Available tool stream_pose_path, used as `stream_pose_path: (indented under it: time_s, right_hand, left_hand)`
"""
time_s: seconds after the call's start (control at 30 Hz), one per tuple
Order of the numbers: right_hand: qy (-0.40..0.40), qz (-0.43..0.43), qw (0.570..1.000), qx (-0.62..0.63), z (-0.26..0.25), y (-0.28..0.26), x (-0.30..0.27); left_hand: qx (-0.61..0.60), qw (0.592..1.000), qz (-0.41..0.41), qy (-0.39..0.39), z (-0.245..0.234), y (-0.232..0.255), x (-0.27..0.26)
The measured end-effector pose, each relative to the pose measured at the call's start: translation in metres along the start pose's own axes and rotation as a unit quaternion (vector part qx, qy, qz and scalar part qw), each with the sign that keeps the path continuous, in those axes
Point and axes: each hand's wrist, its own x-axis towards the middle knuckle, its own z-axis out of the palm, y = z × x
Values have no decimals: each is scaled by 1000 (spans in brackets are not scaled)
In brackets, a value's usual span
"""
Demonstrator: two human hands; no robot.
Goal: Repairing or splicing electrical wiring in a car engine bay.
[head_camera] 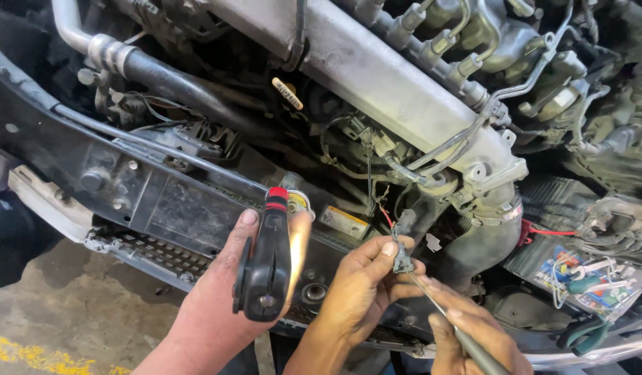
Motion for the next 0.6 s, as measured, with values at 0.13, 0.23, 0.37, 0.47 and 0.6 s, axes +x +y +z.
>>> stream_pose_path:
  time_s: [0.13, 0.23, 0.37, 0.47, 0.6]
  right_hand:
    - [51, 44, 997, 46, -7, 24, -40]
    - [103, 117, 985, 69, -9, 30, -47]
    - [75, 86, 985, 128, -20, 49, -34]
    - [2, 129, 992, -7, -15, 2, 22]
    - [69, 109, 985, 115, 3, 9, 31]
  left_hand:
    - [-33, 999, 5, -16, 2, 2, -5]
    - [-35, 999, 18, -10, 4, 0, -6]
    - [8, 997, 58, 41, 7, -12, 2]
    - [66, 989, 98, 90, 16, -21, 9]
    - [106, 979, 121, 123, 24, -25, 14]
